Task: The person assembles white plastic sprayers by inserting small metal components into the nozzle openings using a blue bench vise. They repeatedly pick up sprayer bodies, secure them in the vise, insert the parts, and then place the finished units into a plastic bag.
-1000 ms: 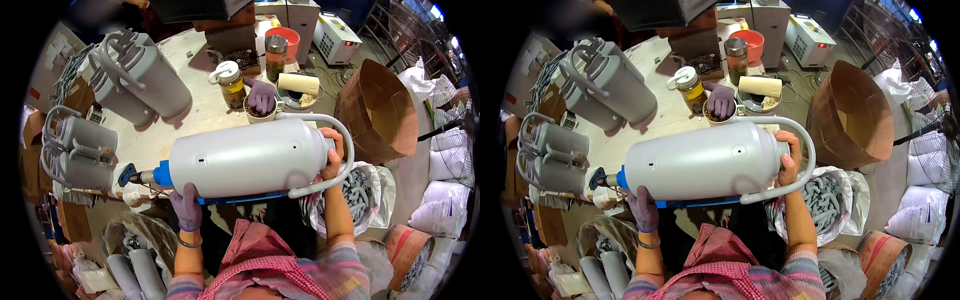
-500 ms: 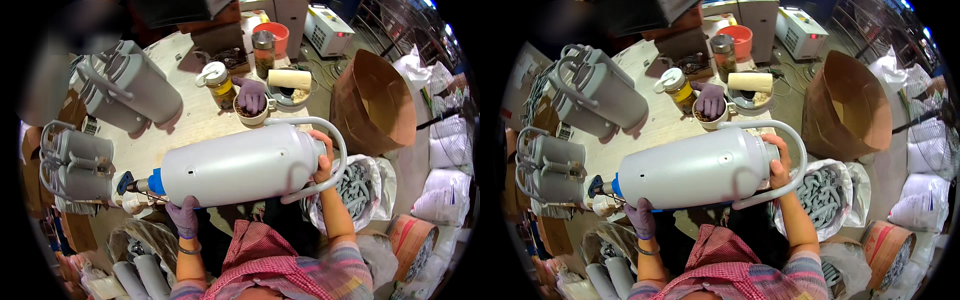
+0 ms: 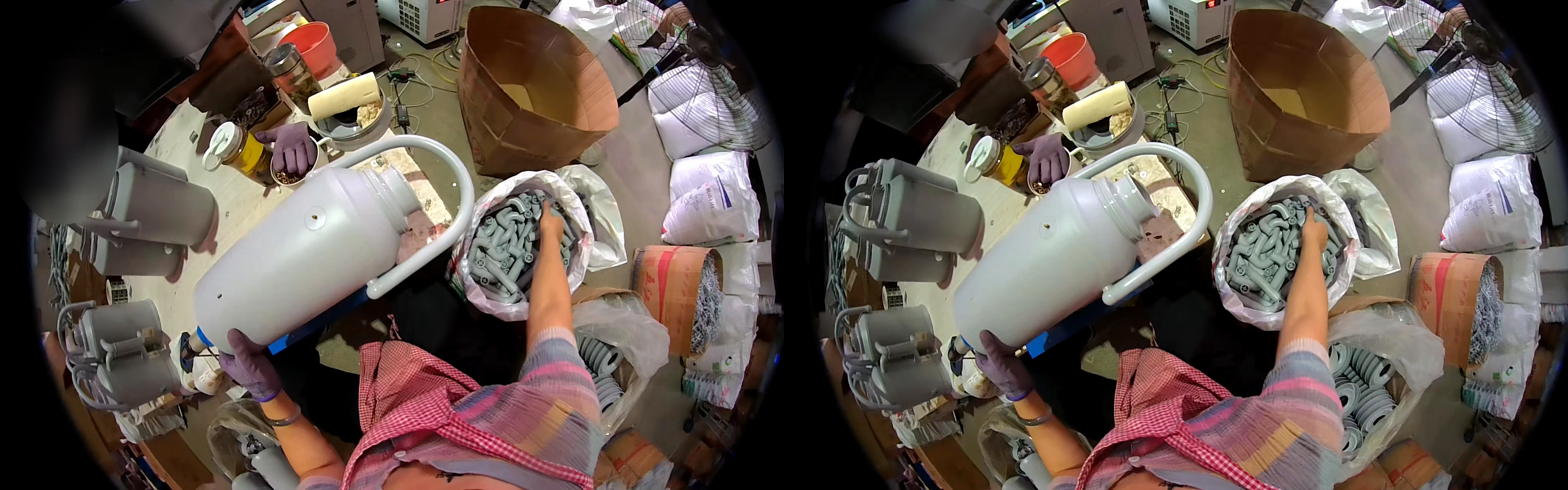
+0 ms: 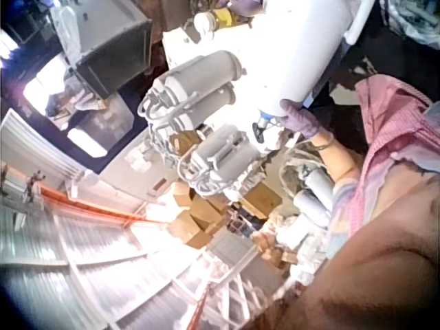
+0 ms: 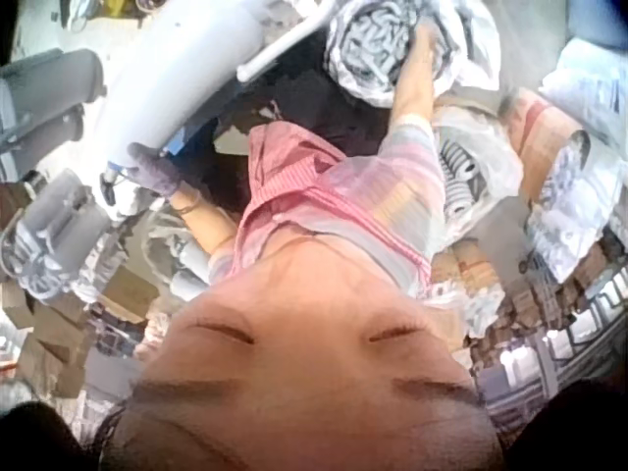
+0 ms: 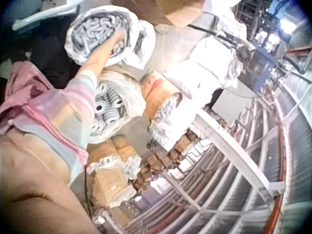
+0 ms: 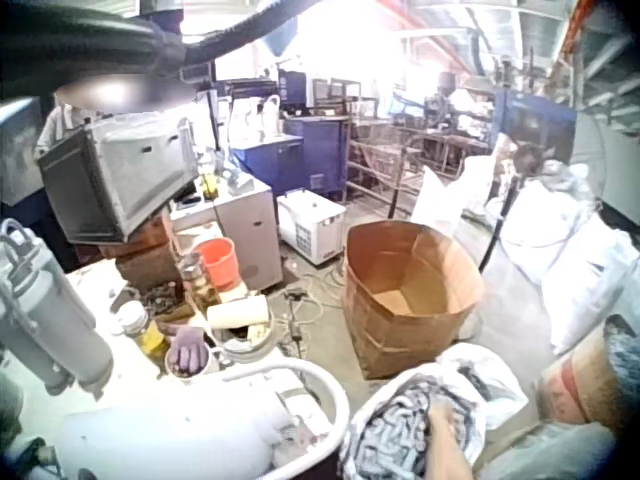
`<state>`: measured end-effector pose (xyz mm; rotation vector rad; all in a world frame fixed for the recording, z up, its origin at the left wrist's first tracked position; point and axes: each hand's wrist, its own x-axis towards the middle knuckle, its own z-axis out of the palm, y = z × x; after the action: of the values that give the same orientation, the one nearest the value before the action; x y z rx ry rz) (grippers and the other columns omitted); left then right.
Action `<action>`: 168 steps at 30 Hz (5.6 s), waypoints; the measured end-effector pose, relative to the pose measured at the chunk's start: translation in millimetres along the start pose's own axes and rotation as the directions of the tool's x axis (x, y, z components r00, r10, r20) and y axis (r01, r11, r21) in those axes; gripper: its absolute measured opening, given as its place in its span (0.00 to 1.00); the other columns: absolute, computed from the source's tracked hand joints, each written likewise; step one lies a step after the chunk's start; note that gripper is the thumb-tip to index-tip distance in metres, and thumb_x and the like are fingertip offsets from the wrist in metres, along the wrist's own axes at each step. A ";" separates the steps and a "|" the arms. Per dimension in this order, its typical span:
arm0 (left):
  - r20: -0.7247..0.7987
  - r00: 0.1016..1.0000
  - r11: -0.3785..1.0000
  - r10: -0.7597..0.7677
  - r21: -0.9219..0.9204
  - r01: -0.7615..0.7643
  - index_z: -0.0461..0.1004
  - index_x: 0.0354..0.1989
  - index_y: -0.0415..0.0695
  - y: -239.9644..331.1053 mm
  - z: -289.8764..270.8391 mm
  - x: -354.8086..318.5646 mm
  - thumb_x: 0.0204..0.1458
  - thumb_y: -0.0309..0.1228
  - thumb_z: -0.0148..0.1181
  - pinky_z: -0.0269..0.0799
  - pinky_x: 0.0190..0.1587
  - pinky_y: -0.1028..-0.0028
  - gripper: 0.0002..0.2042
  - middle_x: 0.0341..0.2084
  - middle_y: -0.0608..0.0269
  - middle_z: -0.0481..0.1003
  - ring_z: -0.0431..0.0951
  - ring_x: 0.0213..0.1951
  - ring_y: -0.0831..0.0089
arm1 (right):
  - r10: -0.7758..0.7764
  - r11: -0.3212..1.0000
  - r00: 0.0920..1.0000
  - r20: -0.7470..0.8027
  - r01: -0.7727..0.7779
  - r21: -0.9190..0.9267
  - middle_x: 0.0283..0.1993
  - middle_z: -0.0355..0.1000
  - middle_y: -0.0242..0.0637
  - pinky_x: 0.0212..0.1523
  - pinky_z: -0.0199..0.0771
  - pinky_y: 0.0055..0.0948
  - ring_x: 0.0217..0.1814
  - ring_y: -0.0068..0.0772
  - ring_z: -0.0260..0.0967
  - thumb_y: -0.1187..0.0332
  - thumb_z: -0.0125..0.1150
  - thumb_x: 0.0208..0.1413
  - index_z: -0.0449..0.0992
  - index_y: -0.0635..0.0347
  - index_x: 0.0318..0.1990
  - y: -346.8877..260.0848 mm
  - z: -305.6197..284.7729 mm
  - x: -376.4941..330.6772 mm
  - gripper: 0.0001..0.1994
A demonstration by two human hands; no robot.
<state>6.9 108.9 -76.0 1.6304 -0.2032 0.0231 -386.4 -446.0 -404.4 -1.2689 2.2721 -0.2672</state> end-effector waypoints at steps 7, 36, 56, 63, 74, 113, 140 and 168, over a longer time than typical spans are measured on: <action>0.010 0.999 0.999 -0.041 -0.033 0.041 0.68 0.61 0.31 3.6 -4.8 0.5 0.64 0.46 0.61 0.74 0.56 0.64 0.29 0.54 0.51 0.76 0.78 0.52 0.64 | -0.226 0.160 0.850 0.475 -0.449 0.879 0.37 0.78 0.30 0.19 0.57 0.21 0.24 0.18 0.65 0.61 0.69 0.59 0.75 0.53 0.41 -4.8 -38.7 -72.7 0.11; 0.063 0.996 0.998 0.056 0.011 -0.057 0.77 0.52 0.33 1.0 -3.0 25.0 0.59 0.40 0.70 0.73 0.52 0.73 0.22 0.46 0.61 0.80 0.76 0.46 0.76 | -0.870 0.404 0.434 0.235 0.350 0.845 0.22 0.63 0.22 0.17 0.49 0.17 0.16 0.11 0.52 0.46 0.50 0.70 0.74 0.60 0.49 -159.5 -273.7 -270.9 0.23; 0.063 0.998 0.998 -0.032 -0.049 0.035 0.82 0.42 0.34 11.7 4.9 12.6 0.51 0.41 0.77 0.75 0.44 0.73 0.21 0.35 0.62 0.83 0.78 0.37 0.77 | -0.706 -0.112 -0.467 0.533 0.816 0.566 0.25 0.73 0.48 0.34 0.71 0.39 0.28 0.42 0.70 0.41 0.56 0.65 0.80 0.70 0.34 -328.0 -198.9 -534.5 0.32; 0.063 0.996 0.993 -0.066 -0.097 0.072 0.82 0.41 0.34 8.7 8.1 6.6 0.51 0.41 0.77 0.75 0.43 0.73 0.21 0.35 0.62 0.83 0.78 0.37 0.78 | -0.701 -0.121 -0.473 0.534 0.817 0.564 0.23 0.71 0.30 0.28 0.65 0.26 0.27 0.19 0.64 0.47 0.58 0.67 0.81 0.64 0.36 -331.1 -195.0 -538.0 0.24; 0.088 0.993 0.992 -0.081 -0.092 0.089 0.82 0.42 0.34 8.7 9.5 9.0 0.52 0.37 0.76 0.76 0.41 0.74 0.18 0.33 0.63 0.83 0.78 0.35 0.79 | -0.729 0.016 -0.348 0.590 0.853 0.522 0.20 0.68 0.35 0.28 0.65 0.31 0.25 0.24 0.65 0.42 0.59 0.64 0.82 0.63 0.33 -331.1 -195.0 -539.4 0.28; 0.124 0.992 0.999 0.021 -0.052 -0.014 0.83 0.41 0.36 9.2 10.3 16.6 0.51 0.45 0.76 0.77 0.37 0.74 0.22 0.31 0.60 0.84 0.80 0.31 0.78 | -0.807 0.057 -0.341 0.482 0.768 0.638 0.16 0.52 0.17 0.20 0.39 0.22 0.19 0.09 0.44 0.45 0.57 0.68 0.78 0.59 0.31 -327.5 -179.3 -526.8 0.25; 0.125 0.987 0.992 -0.104 -0.054 0.112 0.82 0.41 0.34 7.9 9.7 10.4 0.53 0.38 0.75 0.74 0.39 0.75 0.18 0.32 0.63 0.83 0.78 0.34 0.78 | -0.771 0.007 -0.355 0.529 0.826 0.564 0.21 0.69 0.30 0.27 0.66 0.26 0.25 0.19 0.64 0.45 0.62 0.63 0.83 0.67 0.35 -323.0 -190.5 -531.7 0.27; 0.523 0.852 0.531 -0.031 0.731 -0.429 0.83 0.44 0.45 -64.8 24.5 32.1 0.57 0.40 0.65 0.76 0.47 0.59 0.13 0.37 0.52 0.82 0.82 0.42 0.54 | -0.819 -0.144 -0.280 0.501 0.945 0.292 0.38 0.78 0.52 0.44 0.73 0.39 0.38 0.48 0.76 0.55 0.56 0.69 0.74 0.65 0.52 -308.7 -272.2 -437.6 0.19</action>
<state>45.2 84.5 -137.3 2.5666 -0.9030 -0.1284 -116.9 -268.2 102.2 -2.5957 0.2204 -0.0704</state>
